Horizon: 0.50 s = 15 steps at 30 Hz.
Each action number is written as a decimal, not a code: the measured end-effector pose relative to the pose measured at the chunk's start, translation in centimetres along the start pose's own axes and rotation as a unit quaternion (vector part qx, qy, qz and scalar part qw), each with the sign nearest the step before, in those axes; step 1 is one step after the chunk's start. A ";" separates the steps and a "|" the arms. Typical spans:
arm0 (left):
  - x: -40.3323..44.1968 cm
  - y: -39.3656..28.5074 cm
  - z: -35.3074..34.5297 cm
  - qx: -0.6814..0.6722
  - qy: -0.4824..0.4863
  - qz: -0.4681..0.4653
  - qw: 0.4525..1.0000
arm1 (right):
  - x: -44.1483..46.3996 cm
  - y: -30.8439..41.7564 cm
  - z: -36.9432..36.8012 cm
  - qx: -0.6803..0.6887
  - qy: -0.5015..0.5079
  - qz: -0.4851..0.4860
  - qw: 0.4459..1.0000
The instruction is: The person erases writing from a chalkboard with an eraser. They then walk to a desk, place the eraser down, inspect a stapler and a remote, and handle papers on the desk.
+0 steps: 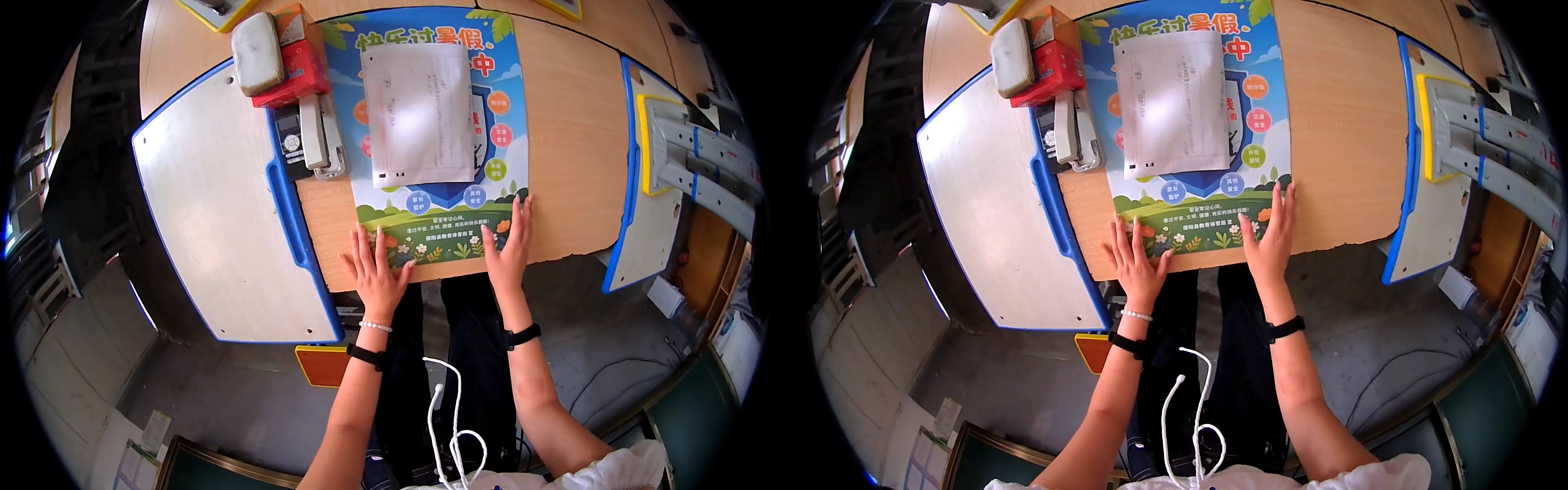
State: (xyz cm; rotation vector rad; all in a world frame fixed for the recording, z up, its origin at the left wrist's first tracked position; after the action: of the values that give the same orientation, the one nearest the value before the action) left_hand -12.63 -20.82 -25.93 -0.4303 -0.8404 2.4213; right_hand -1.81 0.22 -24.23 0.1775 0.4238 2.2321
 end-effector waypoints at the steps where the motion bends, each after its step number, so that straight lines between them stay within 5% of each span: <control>1: -0.1 0.1 0.1 0.007 0.002 0.002 1.000 | 0.1 0.1 0.2 0.001 -0.001 -0.002 1.000; 4: -0.3 0.5 -0.5 0.013 -0.021 0.010 1.000 | 2.5 -0.2 0.9 0.122 0.011 -0.091 0.988; 5: -0.1 0.4 -0.6 -0.009 -0.039 0.031 0.999 | 4.4 -0.8 0.9 0.048 -0.030 -0.031 0.998; 7: 0.4 0.0 -0.6 -0.063 -0.077 0.057 0.993 | 8.4 -1.6 0.1 0.108 -0.051 -0.068 0.991; 9: 1.2 -0.7 -0.2 -0.105 -0.110 0.074 0.986 | 13.2 -1.5 -0.2 0.268 -0.031 -0.154 0.950; 15: 1.6 0.0 -1.3 -0.041 -0.135 0.070 0.987 | 21.1 0.4 0.7 0.334 0.050 -0.183 0.923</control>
State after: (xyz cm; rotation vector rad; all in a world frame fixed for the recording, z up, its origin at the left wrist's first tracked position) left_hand -13.35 -19.24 -27.14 -0.1984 -1.0595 2.6217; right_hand -15.41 16.37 -23.81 0.3120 1.1689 1.6609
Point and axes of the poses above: each hand's wrist, its own x-axis towards the middle knuckle, its own z-axis out of the back of the hand, y = z × x, the point moved 1 cm from there along x, towards the middle knuckle, and after that the axes turned 15 degrees about -x, right-handed, at the moved point
